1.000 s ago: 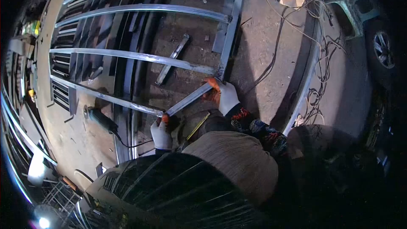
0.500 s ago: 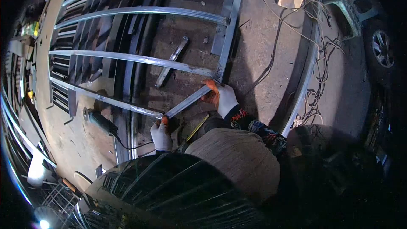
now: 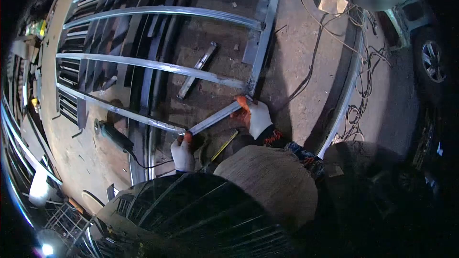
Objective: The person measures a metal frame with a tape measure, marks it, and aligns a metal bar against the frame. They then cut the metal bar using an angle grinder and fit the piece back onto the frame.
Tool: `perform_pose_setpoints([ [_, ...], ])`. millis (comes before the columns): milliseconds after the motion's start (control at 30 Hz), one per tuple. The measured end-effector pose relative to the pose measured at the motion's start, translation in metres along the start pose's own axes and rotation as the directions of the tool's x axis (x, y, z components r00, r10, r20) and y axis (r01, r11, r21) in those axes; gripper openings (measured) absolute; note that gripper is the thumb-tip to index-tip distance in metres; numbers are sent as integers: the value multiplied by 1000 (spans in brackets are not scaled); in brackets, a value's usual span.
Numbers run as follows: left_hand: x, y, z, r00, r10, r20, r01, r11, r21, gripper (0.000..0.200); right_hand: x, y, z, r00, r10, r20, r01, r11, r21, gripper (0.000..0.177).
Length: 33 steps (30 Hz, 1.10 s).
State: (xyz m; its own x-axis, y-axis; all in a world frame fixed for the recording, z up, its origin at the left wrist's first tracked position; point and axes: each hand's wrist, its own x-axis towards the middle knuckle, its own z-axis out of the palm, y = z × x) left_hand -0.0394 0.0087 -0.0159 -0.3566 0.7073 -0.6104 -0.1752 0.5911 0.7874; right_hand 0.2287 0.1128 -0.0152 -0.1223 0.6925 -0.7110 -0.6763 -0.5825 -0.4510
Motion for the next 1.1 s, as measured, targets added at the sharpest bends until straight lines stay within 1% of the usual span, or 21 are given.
perform_pose_setpoints([
  [33, -2, -3, 0, 1000, -6, -12, 6, 1000, -22, 26, -1, 3, 0, 998, -9, -59, 8, 1000, -11, 21],
  [67, -5, -6, -1, 1000, -13, -24, 12, 999, -44, 26, -1, 4, -1, 998, -2, -65, 2, 1000, -9, 21],
  [133, -6, 0, -1, 999, -9, -34, 8, 1000, -27, 26, -2, -1, 1, 1000, -17, 1, 17, 999, -41, 20],
  [167, -8, 3, -2, 999, -8, -38, 7, 1000, -22, 26, -2, 2, -1, 1000, -15, 0, 15, 999, -42, 20],
  [200, -9, 10, -2, 1000, -17, -12, 18, 999, 44, 26, 0, 3, -2, 1000, -8, -6, 7, 999, -34, 21],
  [267, -7, 14, -1, 1000, -26, 14, 24, 994, 106, 25, 4, 2, -3, 1000, -3, -9, 3, 1000, -27, 21],
  [367, -3, 0, -3, 999, -17, 27, 15, 998, 64, 25, 5, 0, -3, 1000, -6, 20, 7, 998, -64, 24],
  [433, 1, -15, 3, 997, -53, -47, 46, 987, -153, 26, 8, 1, -3, 1000, -1, -1, 1, 1000, -12, 26],
  [467, 1, -18, -3, 997, -55, -50, 46, 987, -153, 26, 8, 1, -3, 1000, 2, -1, -2, 1000, -12, 26],
  [500, -3, -4, -3, 997, -68, -26, 65, 995, -79, 26, 8, 0, -3, 1000, 1, -9, -2, 1000, -27, 26],
  [567, -1, -1, -3, 997, -78, -3, 78, 997, -5, 27, 12, -1, -6, 1000, -2, -13, 1, 999, -43, 26],
  [633, 4, -24, -5, 998, -55, 22, 59, 971, -230, 26, 16, 2, -15, 1000, 18, -3, -18, 993, -120, 28],
  [767, 9, -35, -12, 996, -78, 50, 85, 984, -154, 25, 12, -8, -10, 999, 3, 40, 3, 988, -155, 27],
  [833, -2, -11, -1, 994, -62, 91, 82, 966, -246, 25, 12, -10, -10, 998, 21, 60, -12, 990, -139, 28],
  [867, -8, 4, 4, 994, -62, 93, 83, 966, -244, 25, 10, -11, -11, 998, 20, 58, -12, 990, -138, 28],
  [900, -14, 25, 9, 994, -89, 63, 96, 988, -120, 26, 9, -13, -12, 994, 22, 111, -10, 995, -102, 29],
  [933, -14, 27, 9, 994, -99, 48, 102, 993, -55, 26, 7, -15, -13, 986, 20, 164, -10, 998, -66, 30],
  [967, -14, 30, 8, 993, -109, 34, 109, 994, 10, 26, 7, -13, -19, 986, 16, 163, -6, 998, -63, 30],
  [1033, -9, 20, 5, 996, -86, 35, 85, 996, 41, 28, 9, -7, -32, 979, 2, 206, -8, 1000, 29, 30],
  [1067, -8, 15, 3, 996, -80, 37, 78, 996, 51, 28, 11, -5, -38, 979, -2, 202, -4, 1000, 29, 30],
  [1100, -9, 19, 5, 994, -95, 53, 96, 995, -3, 28, 12, -5, -39, 988, 6, 157, -8, 1000, 14, 29],
])
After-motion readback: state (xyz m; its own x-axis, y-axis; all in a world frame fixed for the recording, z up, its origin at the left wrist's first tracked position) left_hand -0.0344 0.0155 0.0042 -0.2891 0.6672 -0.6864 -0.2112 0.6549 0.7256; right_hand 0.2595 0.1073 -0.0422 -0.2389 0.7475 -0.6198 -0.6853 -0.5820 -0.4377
